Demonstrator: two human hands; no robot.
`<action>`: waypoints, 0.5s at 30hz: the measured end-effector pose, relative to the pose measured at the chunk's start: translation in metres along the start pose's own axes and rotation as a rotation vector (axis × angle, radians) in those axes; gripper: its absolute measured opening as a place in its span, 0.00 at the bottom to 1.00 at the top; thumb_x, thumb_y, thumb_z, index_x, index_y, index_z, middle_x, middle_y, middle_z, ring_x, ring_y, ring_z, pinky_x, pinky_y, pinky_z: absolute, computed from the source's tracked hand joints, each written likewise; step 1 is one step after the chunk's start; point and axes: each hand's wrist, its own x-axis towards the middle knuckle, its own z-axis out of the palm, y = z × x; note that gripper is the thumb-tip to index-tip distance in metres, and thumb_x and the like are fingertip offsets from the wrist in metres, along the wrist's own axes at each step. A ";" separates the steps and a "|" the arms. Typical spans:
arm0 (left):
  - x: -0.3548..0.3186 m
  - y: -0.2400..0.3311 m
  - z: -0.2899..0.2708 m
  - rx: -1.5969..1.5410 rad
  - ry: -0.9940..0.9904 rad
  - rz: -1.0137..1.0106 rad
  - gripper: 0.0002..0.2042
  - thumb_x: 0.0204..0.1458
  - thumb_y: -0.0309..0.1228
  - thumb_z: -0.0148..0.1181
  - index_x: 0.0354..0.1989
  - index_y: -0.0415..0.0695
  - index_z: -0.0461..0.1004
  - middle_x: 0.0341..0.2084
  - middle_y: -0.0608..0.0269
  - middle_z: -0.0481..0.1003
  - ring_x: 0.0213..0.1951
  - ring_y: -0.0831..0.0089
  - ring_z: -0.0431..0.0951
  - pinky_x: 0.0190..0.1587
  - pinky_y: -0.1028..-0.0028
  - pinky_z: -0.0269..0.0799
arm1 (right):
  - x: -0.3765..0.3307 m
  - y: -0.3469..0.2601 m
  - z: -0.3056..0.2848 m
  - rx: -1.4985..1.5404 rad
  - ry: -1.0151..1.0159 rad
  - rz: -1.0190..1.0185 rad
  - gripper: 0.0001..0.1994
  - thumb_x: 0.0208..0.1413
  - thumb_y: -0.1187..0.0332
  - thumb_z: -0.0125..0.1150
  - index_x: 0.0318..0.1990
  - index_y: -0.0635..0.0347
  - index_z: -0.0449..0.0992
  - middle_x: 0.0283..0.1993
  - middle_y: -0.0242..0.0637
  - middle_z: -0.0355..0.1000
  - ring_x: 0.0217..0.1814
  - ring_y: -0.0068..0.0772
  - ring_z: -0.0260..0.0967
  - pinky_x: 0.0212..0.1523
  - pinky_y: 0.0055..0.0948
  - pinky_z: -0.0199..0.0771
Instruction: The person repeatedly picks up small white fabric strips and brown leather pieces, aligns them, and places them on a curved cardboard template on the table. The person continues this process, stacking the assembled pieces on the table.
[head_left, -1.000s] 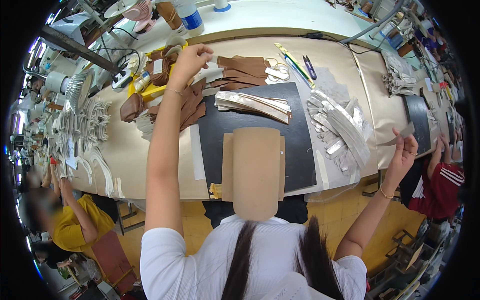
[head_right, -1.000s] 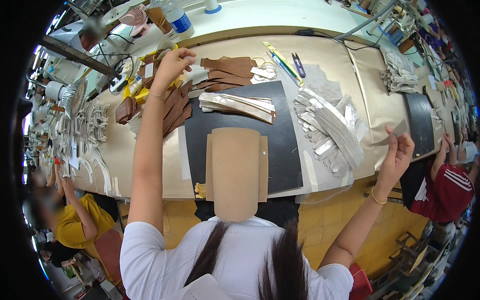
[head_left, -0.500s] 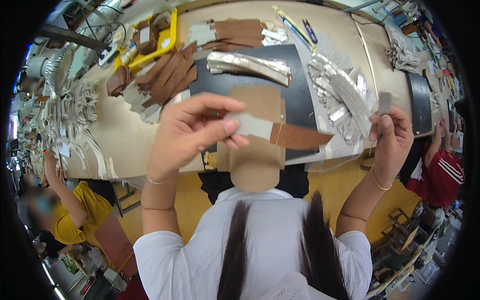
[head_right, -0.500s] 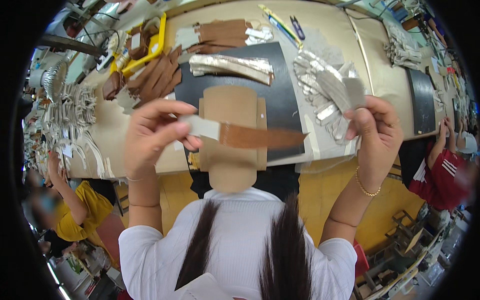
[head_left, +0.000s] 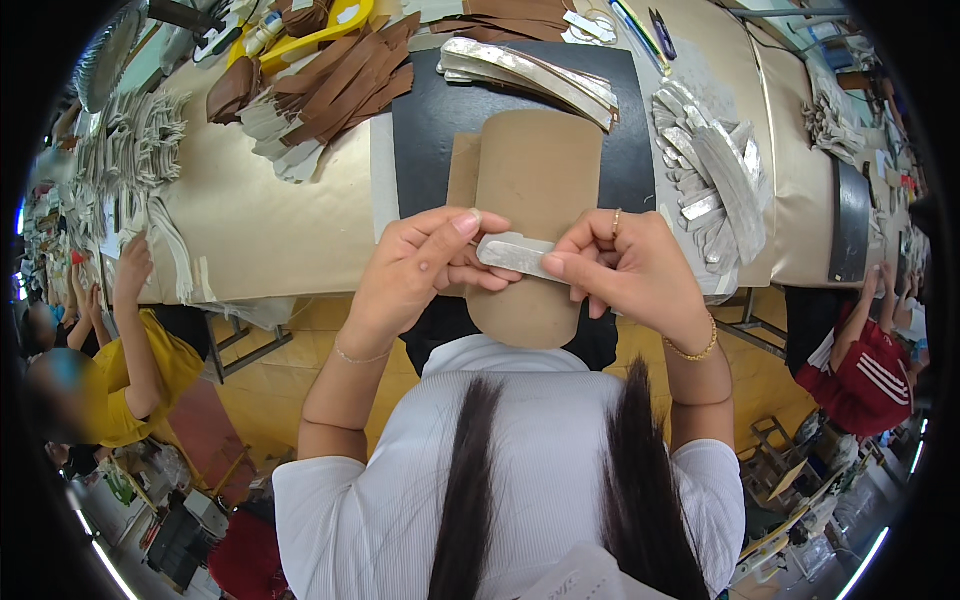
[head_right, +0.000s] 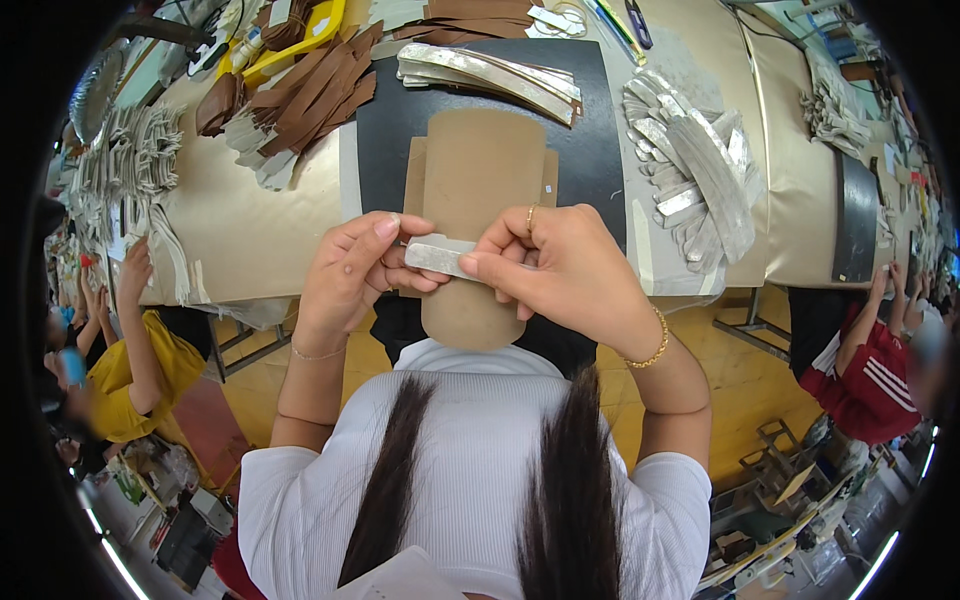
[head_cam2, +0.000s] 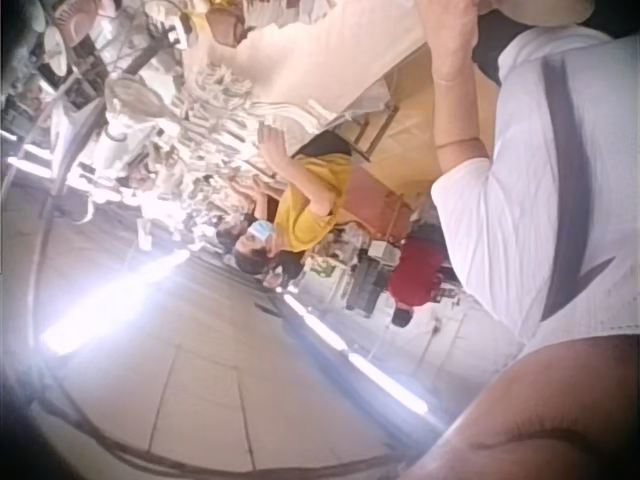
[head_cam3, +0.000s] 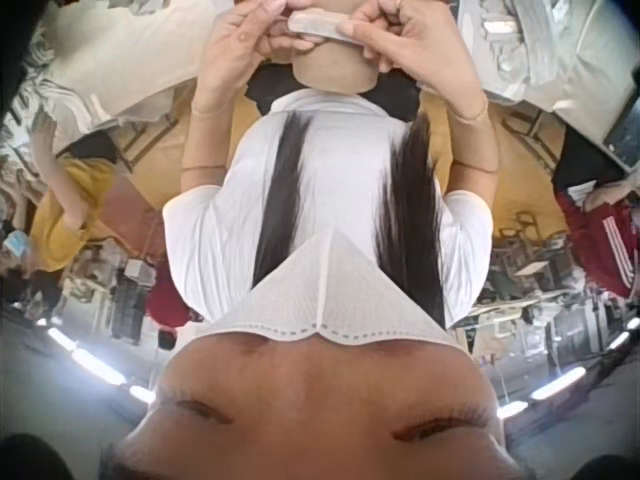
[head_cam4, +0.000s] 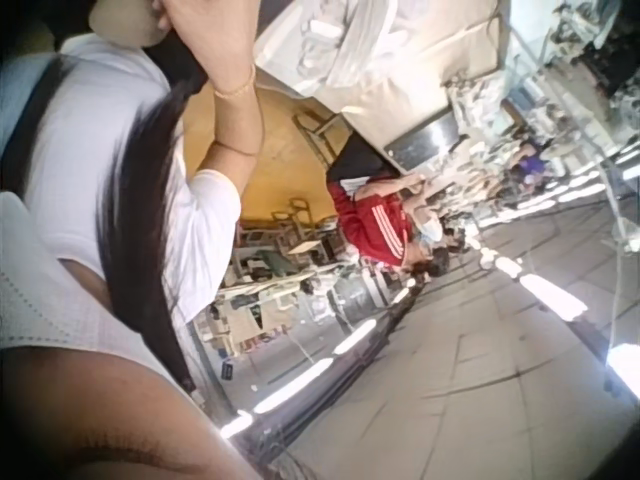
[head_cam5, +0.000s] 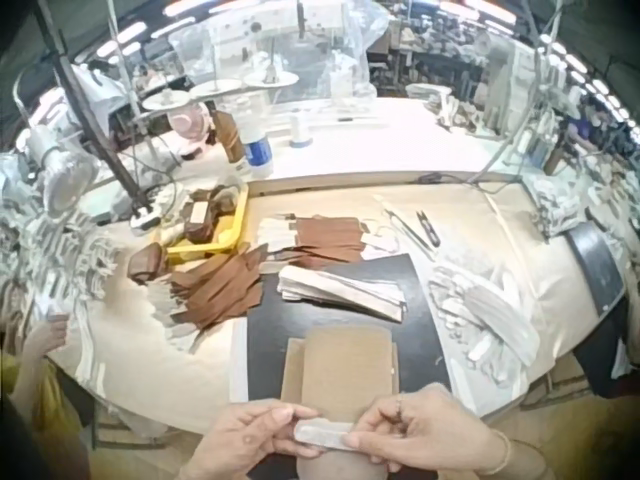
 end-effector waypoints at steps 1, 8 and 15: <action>0.000 0.000 0.000 -0.004 -0.016 0.000 0.18 0.62 0.35 0.45 0.45 0.28 0.70 0.33 0.47 0.76 0.35 0.65 0.81 0.39 0.76 0.79 | 0.002 -0.001 0.001 -0.026 -0.001 0.003 0.09 0.52 0.69 0.65 0.29 0.66 0.74 0.18 0.31 0.70 0.14 0.12 0.64 0.15 0.11 0.59; -0.001 0.001 0.003 0.045 0.020 0.021 0.13 0.60 0.27 0.47 0.45 0.28 0.69 0.33 0.43 0.76 0.34 0.61 0.81 0.38 0.72 0.81 | 0.005 -0.002 0.000 -0.085 -0.001 0.017 0.12 0.51 0.65 0.63 0.26 0.68 0.75 0.16 0.30 0.70 0.14 0.15 0.66 0.16 0.16 0.65; 0.000 0.000 0.004 0.091 0.045 0.009 0.10 0.54 0.18 0.54 0.44 0.29 0.70 0.33 0.45 0.76 0.34 0.63 0.81 0.37 0.73 0.81 | 0.007 -0.001 0.000 -0.077 -0.006 0.027 0.13 0.51 0.65 0.64 0.26 0.68 0.75 0.15 0.30 0.69 0.14 0.15 0.65 0.16 0.16 0.64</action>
